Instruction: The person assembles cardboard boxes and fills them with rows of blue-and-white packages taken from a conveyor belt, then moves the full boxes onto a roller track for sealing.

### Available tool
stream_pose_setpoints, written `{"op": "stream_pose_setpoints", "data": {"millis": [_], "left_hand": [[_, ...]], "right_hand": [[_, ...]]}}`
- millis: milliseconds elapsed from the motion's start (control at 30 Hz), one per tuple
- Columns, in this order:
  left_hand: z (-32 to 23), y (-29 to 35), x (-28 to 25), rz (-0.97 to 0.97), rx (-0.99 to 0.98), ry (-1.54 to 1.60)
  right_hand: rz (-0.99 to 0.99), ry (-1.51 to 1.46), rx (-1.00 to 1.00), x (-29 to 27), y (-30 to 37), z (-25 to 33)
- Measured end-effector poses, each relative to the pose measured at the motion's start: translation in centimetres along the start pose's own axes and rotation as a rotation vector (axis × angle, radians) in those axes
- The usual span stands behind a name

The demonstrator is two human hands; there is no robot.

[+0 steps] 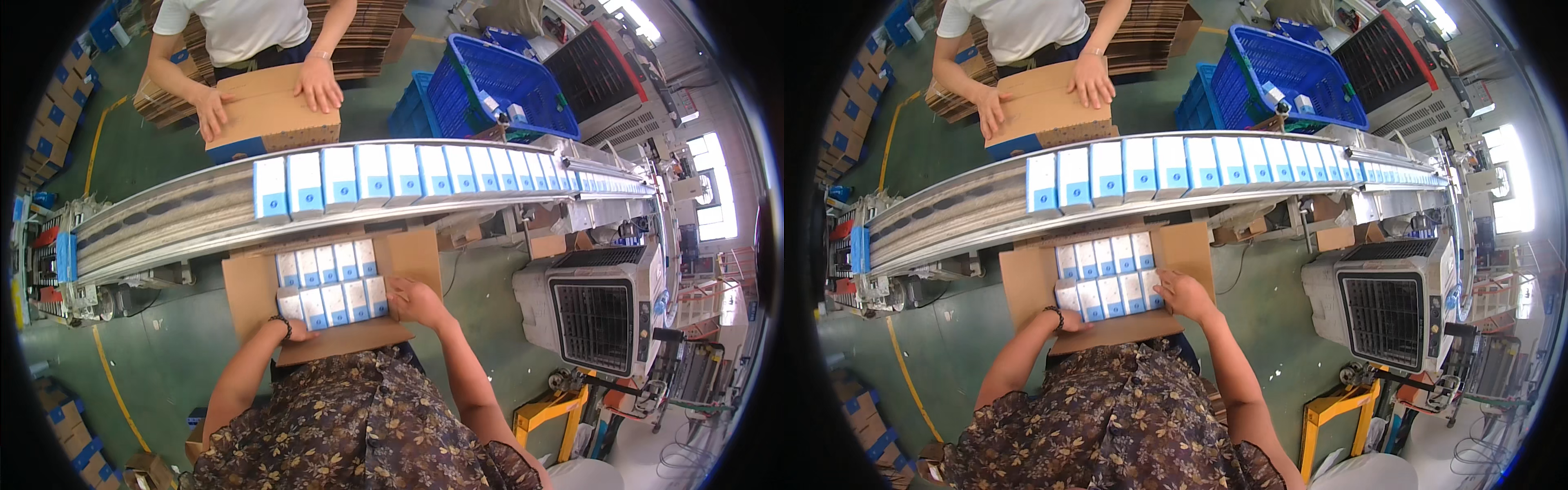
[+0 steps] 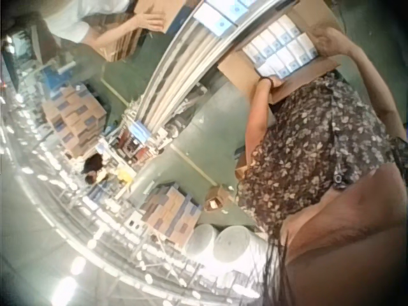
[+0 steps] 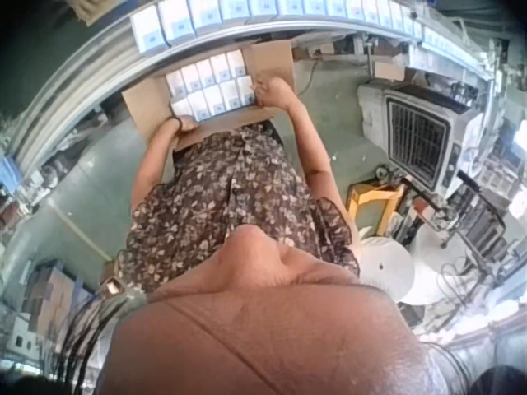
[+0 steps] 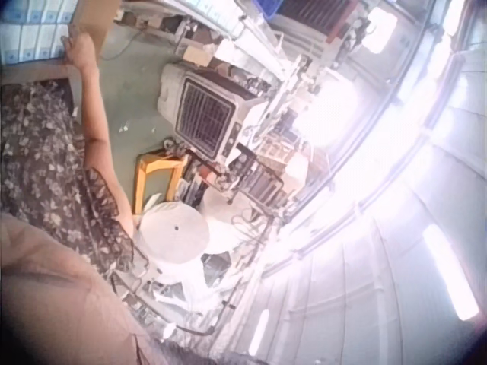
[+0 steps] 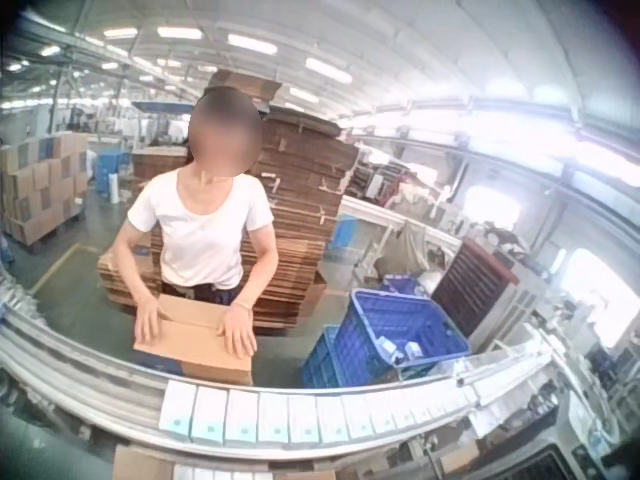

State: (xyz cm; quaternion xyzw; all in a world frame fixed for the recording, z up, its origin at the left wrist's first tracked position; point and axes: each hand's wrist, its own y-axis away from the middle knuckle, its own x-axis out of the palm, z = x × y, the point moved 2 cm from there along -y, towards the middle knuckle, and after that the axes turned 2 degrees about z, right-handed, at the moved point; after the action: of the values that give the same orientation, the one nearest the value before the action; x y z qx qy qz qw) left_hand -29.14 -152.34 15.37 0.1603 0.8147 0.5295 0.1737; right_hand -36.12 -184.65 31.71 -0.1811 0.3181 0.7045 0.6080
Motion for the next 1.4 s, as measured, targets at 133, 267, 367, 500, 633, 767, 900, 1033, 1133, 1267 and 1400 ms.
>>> {"op": "stream_pose_setpoints", "data": {"millis": [133,267,367,500,633,767,900,1033,1133,1267,1400], "left_hand": [[-4.9,4.7,-3.4,-0.299,0.015,-0.008],[-8.8,15.2,-10.0,-1.384,0.392,0.004],[-6.1,21.0,-16.6,-2.016,-0.001,-0.057],[5.3,20.8,-19.5,-1.668,-0.188,0.717],[7.5,21.3,-20.1,-1.593,-0.219,0.822],[8.3,23.6,-16.8,-1.801,-0.049,0.880],[0.7,32.3,-13.0,-2.112,0.183,0.745],[-4.3,32.9,-6.0,-2.313,0.433,0.410],[-3.9,24.3,-1.5,-1.921,0.722,0.972],[-2.6,16.2,-0.6,-1.439,0.219,0.533],[-2.1,12.6,-0.4,-1.047,0.186,0.139]], "right_hand": [[-0.148,-0.030,0.010,-5.0,-2.7,3.0],[-0.500,0.134,-0.221,-8.7,-9.5,4.5],[-0.477,0.285,-0.148,-8.1,-15.0,5.5],[-0.291,0.243,0.072,-5.4,-21.0,8.4],[-0.317,0.179,0.130,-4.2,-23.7,10.5],[-0.387,0.112,0.063,-5.4,-21.4,14.9],[-0.611,0.071,-0.255,-9.2,-13.0,17.3],[-0.871,-0.163,-0.354,-7.3,-3.1,15.6],[-0.990,-0.036,-0.343,-1.5,0.2,10.0],[-0.217,0.272,0.165,5.2,0.7,-1.2],[0.136,0.276,0.168,5.0,-0.8,-0.4]]}}
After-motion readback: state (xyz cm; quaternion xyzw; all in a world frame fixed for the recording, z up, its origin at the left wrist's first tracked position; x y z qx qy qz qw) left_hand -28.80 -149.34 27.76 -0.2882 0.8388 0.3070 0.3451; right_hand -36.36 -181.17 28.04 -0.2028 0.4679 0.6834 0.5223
